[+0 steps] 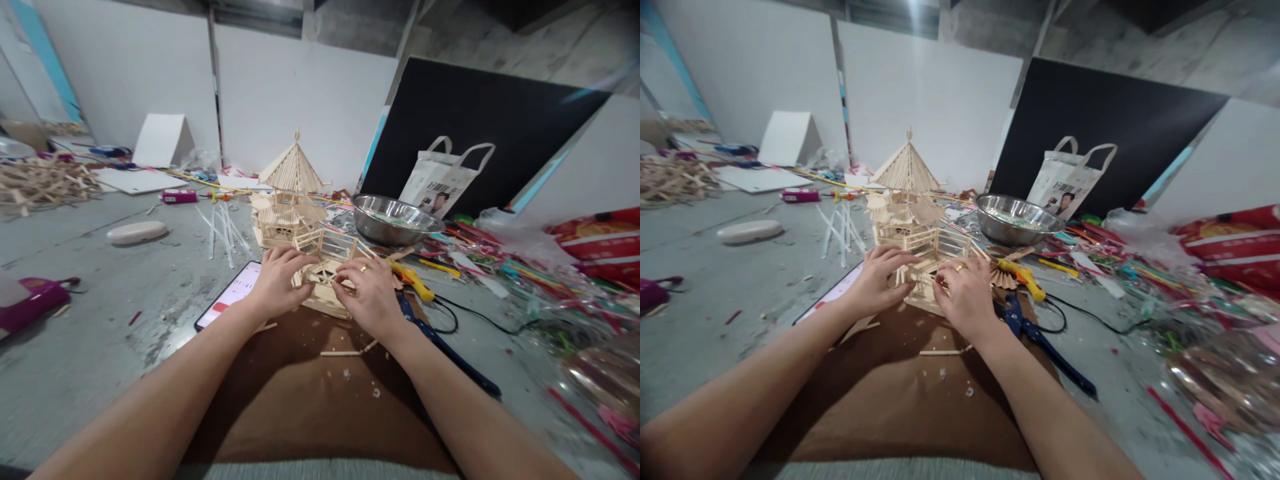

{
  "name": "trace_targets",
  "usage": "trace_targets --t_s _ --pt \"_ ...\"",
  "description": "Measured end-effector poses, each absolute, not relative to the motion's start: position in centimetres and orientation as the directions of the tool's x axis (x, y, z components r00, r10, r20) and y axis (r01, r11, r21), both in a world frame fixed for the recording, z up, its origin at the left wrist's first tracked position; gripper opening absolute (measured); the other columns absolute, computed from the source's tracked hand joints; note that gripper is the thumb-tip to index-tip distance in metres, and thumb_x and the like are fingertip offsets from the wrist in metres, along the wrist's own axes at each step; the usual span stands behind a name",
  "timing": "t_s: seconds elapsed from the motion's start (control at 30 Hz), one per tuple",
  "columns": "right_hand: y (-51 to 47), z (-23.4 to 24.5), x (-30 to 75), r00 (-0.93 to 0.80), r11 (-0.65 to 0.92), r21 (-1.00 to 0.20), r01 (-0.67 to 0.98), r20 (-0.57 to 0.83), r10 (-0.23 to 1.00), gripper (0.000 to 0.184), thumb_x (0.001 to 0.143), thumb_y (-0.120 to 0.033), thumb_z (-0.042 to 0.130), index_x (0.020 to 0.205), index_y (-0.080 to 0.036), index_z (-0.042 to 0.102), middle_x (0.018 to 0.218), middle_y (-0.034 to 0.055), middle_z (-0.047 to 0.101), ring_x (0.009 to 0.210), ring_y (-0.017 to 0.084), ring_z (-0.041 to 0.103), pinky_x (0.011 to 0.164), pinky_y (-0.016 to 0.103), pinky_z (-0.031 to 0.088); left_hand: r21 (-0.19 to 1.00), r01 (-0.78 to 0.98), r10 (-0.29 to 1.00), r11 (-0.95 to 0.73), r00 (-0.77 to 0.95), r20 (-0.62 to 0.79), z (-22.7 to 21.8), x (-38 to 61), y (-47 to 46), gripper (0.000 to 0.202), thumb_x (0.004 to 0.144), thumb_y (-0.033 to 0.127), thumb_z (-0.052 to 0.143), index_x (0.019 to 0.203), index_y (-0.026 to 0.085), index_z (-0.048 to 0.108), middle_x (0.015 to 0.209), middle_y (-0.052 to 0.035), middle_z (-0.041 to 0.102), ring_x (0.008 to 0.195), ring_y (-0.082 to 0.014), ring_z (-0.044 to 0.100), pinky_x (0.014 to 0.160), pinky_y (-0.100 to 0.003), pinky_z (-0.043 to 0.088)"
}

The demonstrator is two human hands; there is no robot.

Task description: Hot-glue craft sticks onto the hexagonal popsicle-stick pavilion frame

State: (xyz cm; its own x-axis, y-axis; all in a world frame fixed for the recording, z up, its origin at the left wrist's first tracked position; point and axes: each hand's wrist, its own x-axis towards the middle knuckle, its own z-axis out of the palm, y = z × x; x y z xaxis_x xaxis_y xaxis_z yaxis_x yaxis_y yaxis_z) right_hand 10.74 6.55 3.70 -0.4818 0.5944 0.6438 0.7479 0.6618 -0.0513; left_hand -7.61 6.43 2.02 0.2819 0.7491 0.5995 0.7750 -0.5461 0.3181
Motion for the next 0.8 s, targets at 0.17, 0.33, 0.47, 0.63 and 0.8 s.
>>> trace_targets --t_s 0.17,0.33,0.47,0.63,0.8 --pt "6.6 3.7 10.7 -0.485 0.659 -0.043 0.751 0.641 0.595 0.009 0.074 -0.024 0.05 0.068 -0.02 0.056 0.084 0.0004 0.063 0.09 0.019 0.049 0.088 0.039 0.024 0.315 0.759 0.732 -0.57 0.296 0.613 1.8 -7.6 6.6 0.035 0.067 0.028 0.052 0.101 0.022 0.056 0.097 -0.0042 0.057 0.097 -0.0214 0.04 0.086 -0.037 0.028" --pt "6.6 3.7 10.6 -0.487 0.661 -0.044 0.749 0.639 0.595 0.008 0.074 -0.023 0.049 0.069 -0.02 0.056 0.085 0.0004 0.063 0.091 0.019 0.049 0.089 0.039 0.023 0.313 0.755 0.733 -0.576 0.306 0.608 1.9 -7.7 6.7 0.035 0.067 0.03 0.053 0.101 0.021 0.056 0.095 -0.0047 0.057 0.095 -0.0211 0.041 0.086 -0.036 0.03" --pt "6.5 3.6 10.6 -0.483 0.655 -0.044 0.755 0.638 0.599 0.009 0.074 -0.024 0.049 0.069 -0.02 0.055 0.085 0.0003 0.063 0.091 0.02 0.049 0.09 0.041 0.021 0.288 0.773 0.732 -0.565 0.308 0.608 2.4 -7.7 6.6 0.034 0.068 0.034 0.053 0.099 0.023 0.057 0.097 -0.0043 0.057 0.097 -0.0222 0.04 0.086 -0.038 0.028" --pt "6.4 3.6 10.6 -0.485 0.647 -0.039 0.761 0.628 0.608 0.01 0.076 -0.025 0.047 0.071 -0.021 0.055 0.085 0.0002 0.062 0.093 0.019 0.048 0.091 0.04 0.02 0.159 0.775 0.671 -0.611 0.401 0.623 3.0 -7.4 6.9 0.031 0.066 0.033 0.055 0.096 0.025 0.058 0.102 -0.0029 0.056 0.104 -0.0239 0.037 0.088 -0.04 0.023" --pt "6.3 3.8 10.5 -0.487 0.643 -0.043 0.764 0.616 0.619 0.012 0.077 -0.026 0.046 0.07 -0.021 0.055 0.085 0.0001 0.062 0.092 0.018 0.048 0.092 0.04 0.02 0.026 0.75 0.601 -0.661 0.509 0.616 3.1 -7.0 7.2 0.019 0.07 0.029 0.052 0.086 0.025 0.061 0.102 -0.0021 0.057 0.106 -0.0248 0.035 0.089 -0.042 0.02"
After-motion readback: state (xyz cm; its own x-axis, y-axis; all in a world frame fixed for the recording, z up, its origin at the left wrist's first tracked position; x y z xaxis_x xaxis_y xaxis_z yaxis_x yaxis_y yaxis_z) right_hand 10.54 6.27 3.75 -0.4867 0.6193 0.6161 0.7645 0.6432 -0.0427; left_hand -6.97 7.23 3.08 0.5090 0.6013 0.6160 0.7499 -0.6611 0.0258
